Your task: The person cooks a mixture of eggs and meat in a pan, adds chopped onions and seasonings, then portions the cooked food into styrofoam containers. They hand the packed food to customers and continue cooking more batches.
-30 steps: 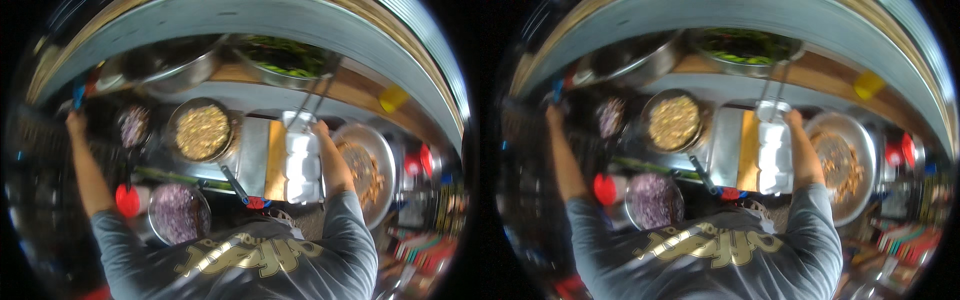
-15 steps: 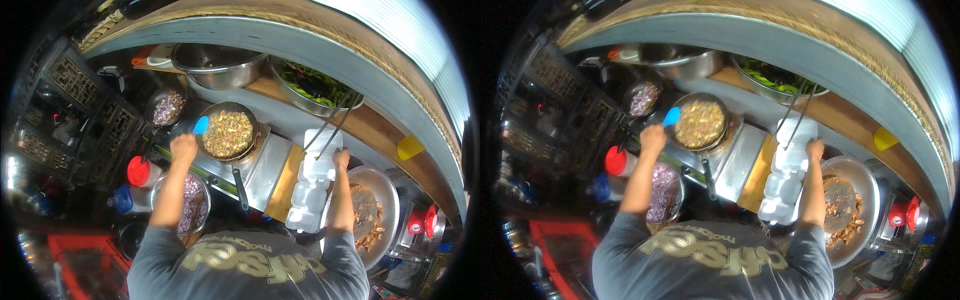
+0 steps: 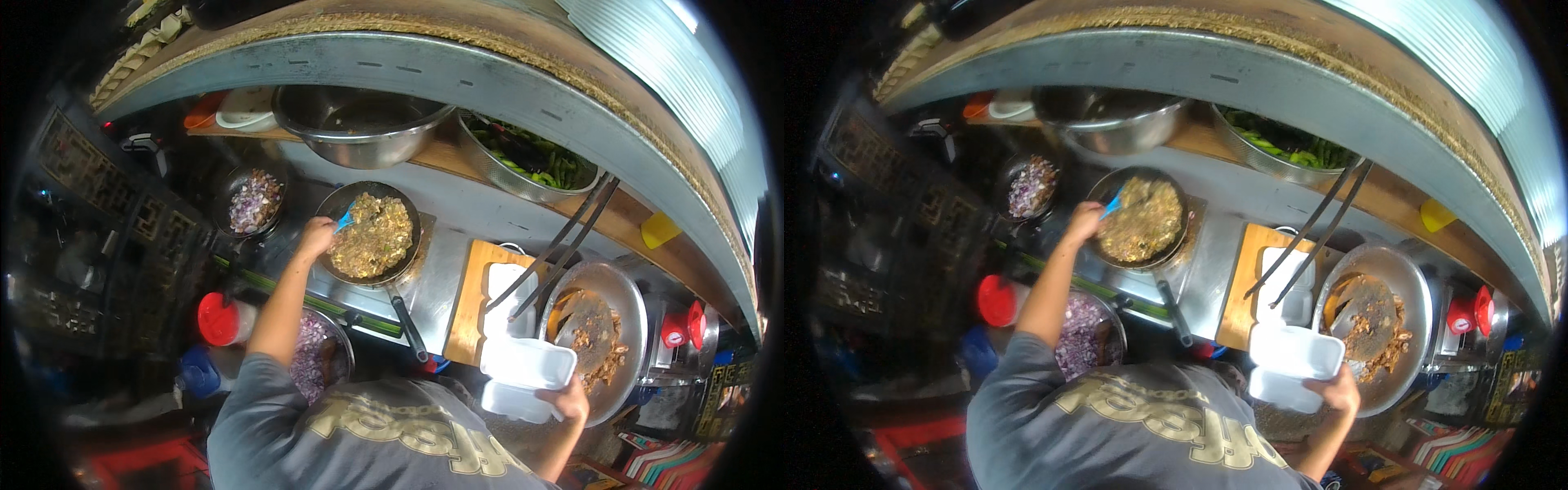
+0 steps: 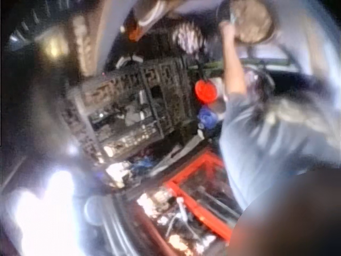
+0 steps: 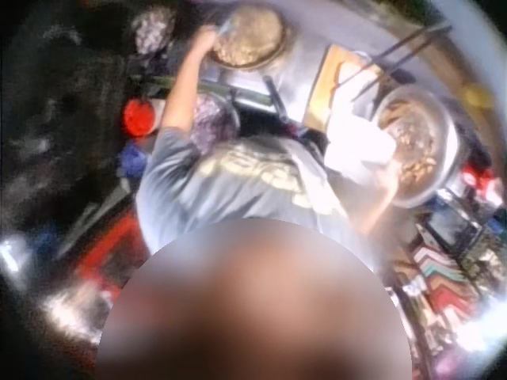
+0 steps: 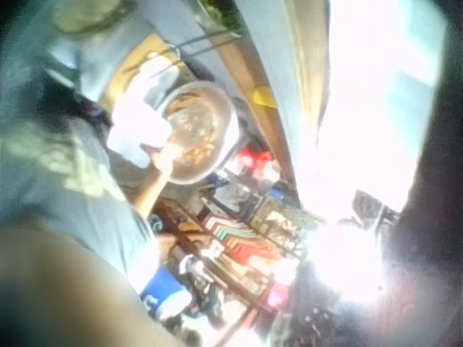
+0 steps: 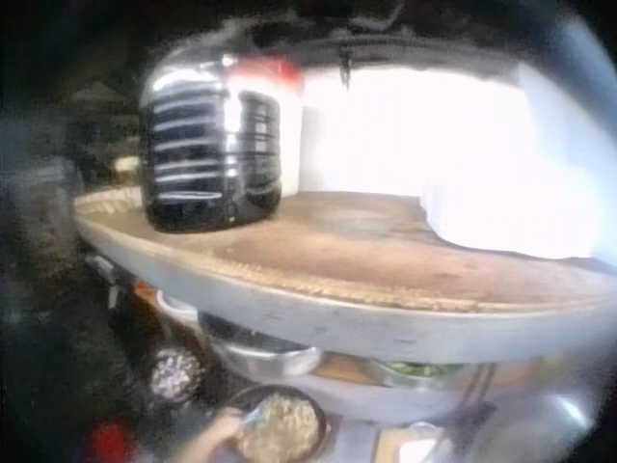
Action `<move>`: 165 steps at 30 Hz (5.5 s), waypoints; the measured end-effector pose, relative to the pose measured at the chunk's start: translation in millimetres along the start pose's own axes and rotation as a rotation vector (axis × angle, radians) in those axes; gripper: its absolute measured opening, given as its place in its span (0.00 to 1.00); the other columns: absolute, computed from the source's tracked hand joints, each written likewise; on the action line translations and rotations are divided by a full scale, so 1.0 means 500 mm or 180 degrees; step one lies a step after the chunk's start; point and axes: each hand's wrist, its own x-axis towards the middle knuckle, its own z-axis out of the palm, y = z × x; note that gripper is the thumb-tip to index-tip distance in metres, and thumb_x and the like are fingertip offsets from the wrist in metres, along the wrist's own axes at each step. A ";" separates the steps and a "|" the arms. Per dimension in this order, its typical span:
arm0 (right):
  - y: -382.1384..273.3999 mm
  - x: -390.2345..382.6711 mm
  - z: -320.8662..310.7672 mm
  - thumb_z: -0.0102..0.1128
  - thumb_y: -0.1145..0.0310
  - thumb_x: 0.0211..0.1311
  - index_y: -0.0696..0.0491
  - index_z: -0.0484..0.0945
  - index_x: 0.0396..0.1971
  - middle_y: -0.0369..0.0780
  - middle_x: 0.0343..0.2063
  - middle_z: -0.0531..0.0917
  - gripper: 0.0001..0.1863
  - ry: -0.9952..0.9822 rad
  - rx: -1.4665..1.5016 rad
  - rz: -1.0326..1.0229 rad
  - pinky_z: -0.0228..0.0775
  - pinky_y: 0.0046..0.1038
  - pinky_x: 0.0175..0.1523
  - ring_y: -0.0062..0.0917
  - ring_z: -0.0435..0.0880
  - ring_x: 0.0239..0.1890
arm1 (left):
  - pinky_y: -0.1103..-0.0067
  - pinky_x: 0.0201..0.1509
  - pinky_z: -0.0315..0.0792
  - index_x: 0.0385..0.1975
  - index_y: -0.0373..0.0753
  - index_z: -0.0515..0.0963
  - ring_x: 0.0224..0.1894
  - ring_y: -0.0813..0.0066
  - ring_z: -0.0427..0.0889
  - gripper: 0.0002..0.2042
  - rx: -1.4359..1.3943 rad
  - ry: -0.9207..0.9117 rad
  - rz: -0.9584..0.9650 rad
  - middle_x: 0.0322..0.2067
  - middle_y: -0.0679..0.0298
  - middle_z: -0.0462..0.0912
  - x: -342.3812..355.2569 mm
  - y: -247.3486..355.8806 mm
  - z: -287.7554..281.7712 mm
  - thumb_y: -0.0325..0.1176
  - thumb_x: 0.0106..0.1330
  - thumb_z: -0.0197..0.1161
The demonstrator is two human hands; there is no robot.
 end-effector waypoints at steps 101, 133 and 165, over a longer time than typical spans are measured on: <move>-0.161 0.180 0.407 0.65 0.83 0.57 0.51 0.50 0.74 0.37 0.68 0.63 0.47 -0.2810 0.4406 -0.2049 0.60 0.35 0.71 0.28 0.64 0.69 | 0.75 0.52 0.76 0.58 0.34 0.71 0.51 0.72 0.81 0.29 -0.4236 0.0511 0.0997 0.51 0.61 0.80 -0.466 0.114 0.325 0.57 0.75 0.48; 0.395 -0.046 -0.369 0.68 0.83 0.54 0.60 0.81 0.49 0.41 0.45 0.82 0.20 -0.0028 0.0863 -0.0696 0.80 0.25 0.49 0.24 0.84 0.45 | 0.62 0.46 0.83 0.61 0.32 0.68 0.52 0.50 0.81 0.31 -0.0587 0.0052 -0.0299 0.53 0.43 0.77 -0.250 0.233 0.929 0.51 0.68 0.60; 0.106 0.392 0.308 0.56 0.67 0.65 0.52 0.80 0.53 0.42 0.57 0.79 0.18 -0.1284 -0.4392 -0.0265 0.78 0.34 0.55 0.36 0.81 0.58 | 0.63 0.36 0.81 0.37 0.38 0.78 0.32 0.56 0.88 0.10 0.3281 0.1384 0.0960 0.31 0.55 0.88 -0.412 0.020 0.106 0.36 0.71 0.53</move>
